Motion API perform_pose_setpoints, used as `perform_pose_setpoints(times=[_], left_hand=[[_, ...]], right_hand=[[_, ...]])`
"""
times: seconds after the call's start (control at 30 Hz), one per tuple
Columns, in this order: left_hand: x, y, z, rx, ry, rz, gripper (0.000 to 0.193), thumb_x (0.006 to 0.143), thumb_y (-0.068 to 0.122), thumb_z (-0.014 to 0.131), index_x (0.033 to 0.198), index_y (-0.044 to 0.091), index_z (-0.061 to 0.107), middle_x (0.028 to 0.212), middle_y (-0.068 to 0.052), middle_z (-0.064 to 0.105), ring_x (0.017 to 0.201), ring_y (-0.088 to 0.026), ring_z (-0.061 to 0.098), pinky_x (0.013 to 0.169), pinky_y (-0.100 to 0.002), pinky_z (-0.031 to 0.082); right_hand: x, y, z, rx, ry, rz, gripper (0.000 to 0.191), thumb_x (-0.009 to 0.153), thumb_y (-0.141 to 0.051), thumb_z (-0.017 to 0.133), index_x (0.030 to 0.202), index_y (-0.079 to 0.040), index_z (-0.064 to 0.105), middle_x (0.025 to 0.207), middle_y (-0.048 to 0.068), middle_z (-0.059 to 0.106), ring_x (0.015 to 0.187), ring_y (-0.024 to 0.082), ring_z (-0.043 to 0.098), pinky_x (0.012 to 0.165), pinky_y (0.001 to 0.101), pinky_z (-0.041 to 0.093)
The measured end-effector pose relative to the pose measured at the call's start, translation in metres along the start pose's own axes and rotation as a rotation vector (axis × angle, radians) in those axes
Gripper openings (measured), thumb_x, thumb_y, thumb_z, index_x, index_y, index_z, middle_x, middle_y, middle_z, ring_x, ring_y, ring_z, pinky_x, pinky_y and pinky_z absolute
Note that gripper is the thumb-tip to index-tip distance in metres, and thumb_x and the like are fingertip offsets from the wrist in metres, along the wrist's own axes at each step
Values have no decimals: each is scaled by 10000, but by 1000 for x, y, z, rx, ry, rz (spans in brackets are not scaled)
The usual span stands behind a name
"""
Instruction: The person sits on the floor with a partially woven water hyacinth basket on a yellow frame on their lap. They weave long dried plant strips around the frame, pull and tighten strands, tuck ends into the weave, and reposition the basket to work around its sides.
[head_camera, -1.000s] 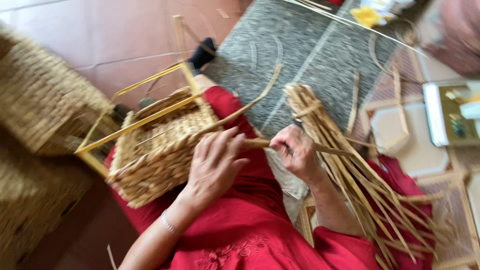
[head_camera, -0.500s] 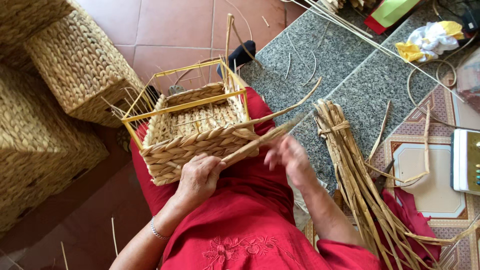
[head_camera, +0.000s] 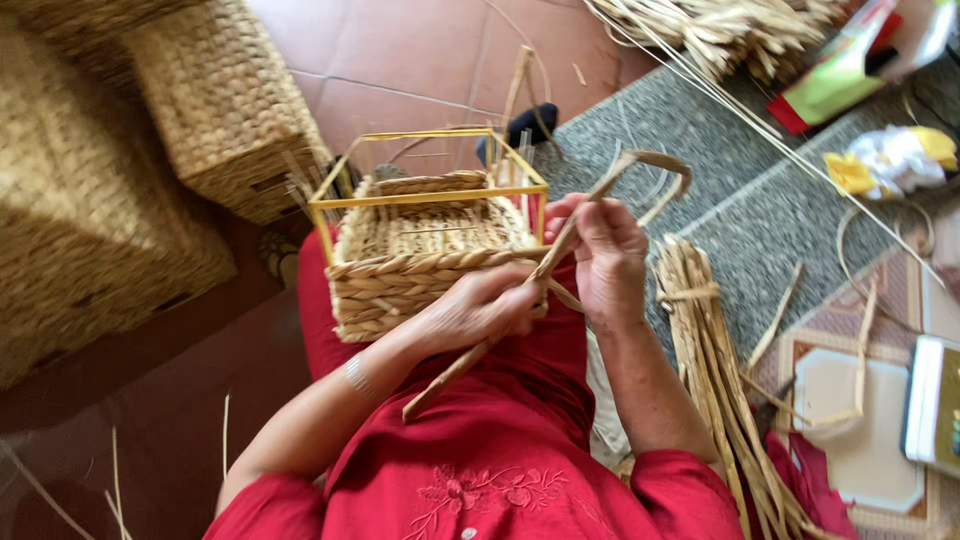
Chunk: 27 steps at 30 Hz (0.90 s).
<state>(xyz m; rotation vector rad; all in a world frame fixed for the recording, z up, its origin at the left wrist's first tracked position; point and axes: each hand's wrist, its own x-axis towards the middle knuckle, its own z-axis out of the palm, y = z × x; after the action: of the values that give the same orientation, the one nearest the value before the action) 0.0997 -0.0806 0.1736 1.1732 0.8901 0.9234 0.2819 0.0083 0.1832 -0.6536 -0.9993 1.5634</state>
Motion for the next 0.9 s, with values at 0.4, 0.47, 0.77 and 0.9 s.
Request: perform_pose_setpoints(times=[0.4,0.47,0.77,0.9], left_hand=[[63,22,-19,211,243,14,377,1042,306,536,848,32,708,606,-44,707,515,-87,627,495,-279,514],[52,19,-16,124,226,-54,362,1035,297,538,866,18,693,625,-43,711,547,-87,680,536,-280,570],[-23,-18,4,363,77,-126,247,1021,262,550,1027,81,717,663,-32,699,609,-100,645,582,-291,534],[-29,-35,12,498,130,-6,194,1020,223,611,1086,62,698,700,-87,682,623,-212,647,580,-350,509]], right_hand=[[128,24,-4,431,93,139,194,1093,-148,494,1036,-4,611,711,22,480,555,119,404,482,277,347],[136,29,-18,389,177,74,176,1079,-131,506,983,-13,594,677,3,448,516,105,368,442,267,314],[111,-39,-136,198,556,-242,157,1083,-134,563,1012,0,601,685,-11,478,513,92,381,432,255,312],[42,-69,-159,-501,459,-197,240,1109,-235,543,1155,-38,673,927,56,768,744,117,758,671,273,662]])
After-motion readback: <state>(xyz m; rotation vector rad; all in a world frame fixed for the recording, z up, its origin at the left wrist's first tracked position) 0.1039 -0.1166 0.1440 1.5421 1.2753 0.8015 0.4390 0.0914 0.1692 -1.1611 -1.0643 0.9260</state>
